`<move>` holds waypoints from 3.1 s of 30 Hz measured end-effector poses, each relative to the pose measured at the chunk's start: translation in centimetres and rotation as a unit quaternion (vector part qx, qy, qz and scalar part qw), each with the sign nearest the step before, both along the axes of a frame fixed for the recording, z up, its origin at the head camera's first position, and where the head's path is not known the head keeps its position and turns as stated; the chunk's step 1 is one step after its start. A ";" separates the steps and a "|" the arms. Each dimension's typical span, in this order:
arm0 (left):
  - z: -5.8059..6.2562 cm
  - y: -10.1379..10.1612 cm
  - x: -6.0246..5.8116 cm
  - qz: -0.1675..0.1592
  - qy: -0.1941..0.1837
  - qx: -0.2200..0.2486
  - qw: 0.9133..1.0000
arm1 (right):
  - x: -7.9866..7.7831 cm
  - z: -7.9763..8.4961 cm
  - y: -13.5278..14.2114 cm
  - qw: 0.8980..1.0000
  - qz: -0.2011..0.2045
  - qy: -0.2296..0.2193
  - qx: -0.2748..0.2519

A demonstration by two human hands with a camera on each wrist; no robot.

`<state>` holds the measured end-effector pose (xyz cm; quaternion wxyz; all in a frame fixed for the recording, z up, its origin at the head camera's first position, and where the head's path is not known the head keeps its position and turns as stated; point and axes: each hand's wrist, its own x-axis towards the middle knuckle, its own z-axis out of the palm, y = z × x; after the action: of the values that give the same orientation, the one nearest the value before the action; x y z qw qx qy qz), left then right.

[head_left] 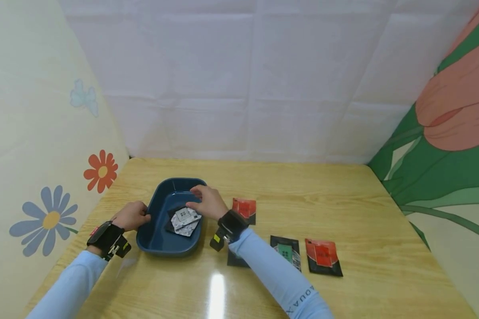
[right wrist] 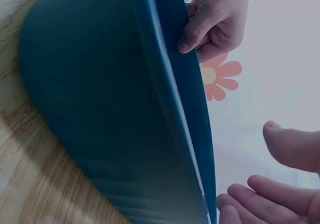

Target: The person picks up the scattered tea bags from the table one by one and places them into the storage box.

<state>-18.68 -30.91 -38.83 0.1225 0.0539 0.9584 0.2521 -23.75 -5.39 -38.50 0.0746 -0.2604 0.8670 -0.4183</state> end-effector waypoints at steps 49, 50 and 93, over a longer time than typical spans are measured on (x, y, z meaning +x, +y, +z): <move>0.0 0.0 0.0 -0.015 0.015 -0.007 1.000 | -2.0 -2.3 15.4 0.997 -0.065 -0.008 0.032; 0.0 0.0 0.0 -0.016 0.017 -0.007 1.000 | -2.1 -2.3 15.4 0.997 -0.066 -0.006 0.037; 0.2 0.4 0.0 0.008 0.000 -0.015 1.000 | -5.0 -5.6 11.9 0.968 -0.130 -0.005 0.215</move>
<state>-18.71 -30.53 -38.63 0.1211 0.0447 0.9624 0.2391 -28.76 6.55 -44.05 0.0785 -0.1212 0.9626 -0.2294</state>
